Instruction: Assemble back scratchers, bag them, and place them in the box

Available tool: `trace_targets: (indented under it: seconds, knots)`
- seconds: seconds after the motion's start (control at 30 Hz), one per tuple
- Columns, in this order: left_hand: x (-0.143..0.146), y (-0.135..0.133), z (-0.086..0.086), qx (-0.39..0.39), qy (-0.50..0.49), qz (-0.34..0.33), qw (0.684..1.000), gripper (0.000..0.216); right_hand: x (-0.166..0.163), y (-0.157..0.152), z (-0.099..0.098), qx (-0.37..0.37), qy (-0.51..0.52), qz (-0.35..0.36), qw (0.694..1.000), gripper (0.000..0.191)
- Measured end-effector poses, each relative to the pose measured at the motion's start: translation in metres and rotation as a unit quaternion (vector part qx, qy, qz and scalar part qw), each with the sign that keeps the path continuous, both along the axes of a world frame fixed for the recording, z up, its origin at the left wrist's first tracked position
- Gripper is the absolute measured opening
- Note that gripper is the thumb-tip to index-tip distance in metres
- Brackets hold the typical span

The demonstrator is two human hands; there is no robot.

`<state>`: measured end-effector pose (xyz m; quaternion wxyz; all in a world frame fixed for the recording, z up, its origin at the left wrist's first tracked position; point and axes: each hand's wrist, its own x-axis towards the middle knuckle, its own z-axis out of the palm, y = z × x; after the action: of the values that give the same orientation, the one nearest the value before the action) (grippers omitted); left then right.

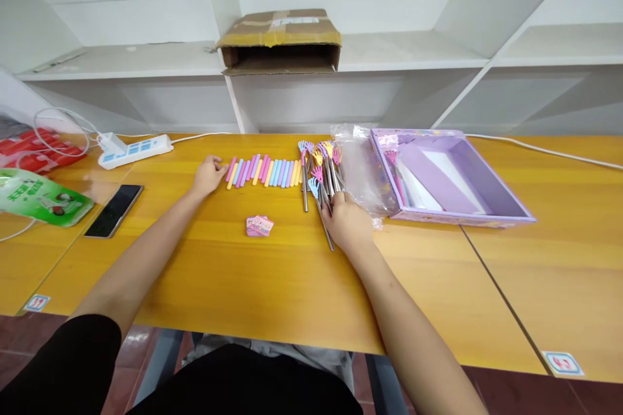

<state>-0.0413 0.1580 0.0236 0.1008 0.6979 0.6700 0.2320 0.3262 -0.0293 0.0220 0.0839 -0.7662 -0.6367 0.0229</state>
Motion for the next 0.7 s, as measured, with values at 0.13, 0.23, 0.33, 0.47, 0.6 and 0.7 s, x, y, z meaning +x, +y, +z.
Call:
trace_targets:
  seconds: [0.13,0.23,0.33,0.47,0.6,0.7]
  knots:
    - [-0.001,0.007,-0.002,-0.027,0.026,-0.012,0.999,0.025,0.002,0.002,0.0,-0.007,0.004,0.007,1.0,0.033]
    - [-0.001,0.006,-0.002,-0.041,0.045,-0.024,0.998,0.023,0.001,0.002,0.0,-0.014,0.005,0.008,1.0,0.033]
    - [-0.001,0.004,0.0,-0.058,0.059,-0.027,0.996,0.027,0.001,0.002,0.0,-0.018,0.01,0.006,1.0,0.032]
    - [-0.002,0.0,0.007,-0.08,0.077,-0.017,0.994,0.025,0.0,0.002,0.002,-0.018,0.021,-0.004,1.0,0.032]
    - [-0.007,-0.012,0.018,-0.093,0.091,-0.012,0.991,0.013,0.001,0.003,0.003,0.01,0.051,-0.029,0.998,0.026]
    - [-0.009,-0.04,0.028,-0.096,0.093,-0.015,0.991,0.013,0.004,0.003,0.003,0.063,0.136,-0.035,0.988,0.021]
